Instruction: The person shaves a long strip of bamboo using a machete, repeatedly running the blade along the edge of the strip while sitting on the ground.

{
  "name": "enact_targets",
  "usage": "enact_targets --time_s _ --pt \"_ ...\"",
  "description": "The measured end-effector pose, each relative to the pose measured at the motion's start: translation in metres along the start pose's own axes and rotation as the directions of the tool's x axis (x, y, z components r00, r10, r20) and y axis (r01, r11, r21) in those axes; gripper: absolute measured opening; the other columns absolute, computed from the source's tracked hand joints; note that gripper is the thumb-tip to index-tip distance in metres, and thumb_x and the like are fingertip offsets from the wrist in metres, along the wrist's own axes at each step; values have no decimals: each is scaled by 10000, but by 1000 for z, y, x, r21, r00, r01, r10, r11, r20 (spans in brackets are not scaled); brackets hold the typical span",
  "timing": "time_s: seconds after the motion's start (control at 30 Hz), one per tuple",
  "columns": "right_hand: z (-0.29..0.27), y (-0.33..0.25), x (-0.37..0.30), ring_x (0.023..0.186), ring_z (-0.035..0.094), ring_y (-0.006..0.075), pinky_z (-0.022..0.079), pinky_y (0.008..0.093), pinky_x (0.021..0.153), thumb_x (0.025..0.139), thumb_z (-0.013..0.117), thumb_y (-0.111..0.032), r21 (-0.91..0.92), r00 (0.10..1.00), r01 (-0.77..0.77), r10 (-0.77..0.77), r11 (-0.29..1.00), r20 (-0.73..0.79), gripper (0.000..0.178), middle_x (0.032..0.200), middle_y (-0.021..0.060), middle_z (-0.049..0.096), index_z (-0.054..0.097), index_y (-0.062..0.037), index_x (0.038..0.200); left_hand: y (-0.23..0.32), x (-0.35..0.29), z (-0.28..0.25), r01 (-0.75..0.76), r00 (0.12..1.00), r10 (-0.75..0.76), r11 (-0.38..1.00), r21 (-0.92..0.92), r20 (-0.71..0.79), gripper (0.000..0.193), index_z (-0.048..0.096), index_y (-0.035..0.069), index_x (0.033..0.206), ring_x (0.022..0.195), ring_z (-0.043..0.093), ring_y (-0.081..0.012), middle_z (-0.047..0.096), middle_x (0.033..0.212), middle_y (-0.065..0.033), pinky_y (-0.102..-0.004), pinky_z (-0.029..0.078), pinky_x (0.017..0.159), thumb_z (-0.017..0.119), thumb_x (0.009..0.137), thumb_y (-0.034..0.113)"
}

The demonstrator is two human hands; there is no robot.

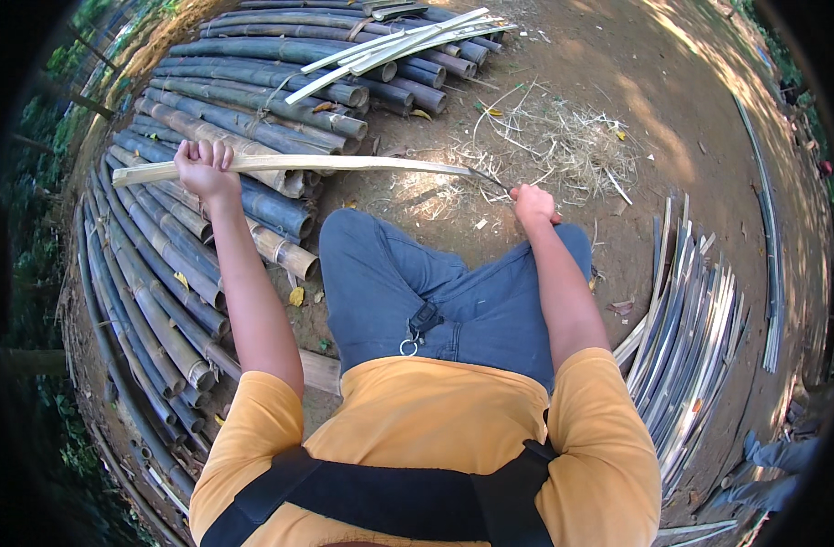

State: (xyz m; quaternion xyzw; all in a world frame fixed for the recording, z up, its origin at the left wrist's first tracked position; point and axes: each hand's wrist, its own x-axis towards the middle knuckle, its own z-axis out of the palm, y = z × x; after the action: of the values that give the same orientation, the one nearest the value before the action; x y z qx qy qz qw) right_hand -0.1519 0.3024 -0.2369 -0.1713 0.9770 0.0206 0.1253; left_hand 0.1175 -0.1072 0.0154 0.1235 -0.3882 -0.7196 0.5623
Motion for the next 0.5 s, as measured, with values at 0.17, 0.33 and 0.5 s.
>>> enact_targets --time_s 0.17,0.33,0.5 --pt "-4 3 5 1031 696 333 556 422 878 896 622 -261 17 999 -33 33 999 27 226 1044 177 726 736 -119 1029 0 2 7 -8 1000 9 999 -32 14 329 313 151 703 425 171 -92 213 503 31 -276 169 407 470 969 263" --pt "-35 -17 -17 996 684 377 529 461 874 917 552 -250 261 999 36 -29 965 -31 228 1014 189 717 731 -167 1032 3 -2 -5 1 1000 -1 999 -44 15 329 313 152 699 412 171 -92 216 495 33 -275 170 400 446 978 266" --pt "-105 -97 -31 1032 670 377 511 481 886 940 537 -305 403 988 153 -154 902 -31 263 1061 191 708 727 -186 1076 6 -7 -37 -15 999 14 1000 -26 -44 327 315 158 705 404 166 -91 207 487 36 -272 170 394 415 990 283"
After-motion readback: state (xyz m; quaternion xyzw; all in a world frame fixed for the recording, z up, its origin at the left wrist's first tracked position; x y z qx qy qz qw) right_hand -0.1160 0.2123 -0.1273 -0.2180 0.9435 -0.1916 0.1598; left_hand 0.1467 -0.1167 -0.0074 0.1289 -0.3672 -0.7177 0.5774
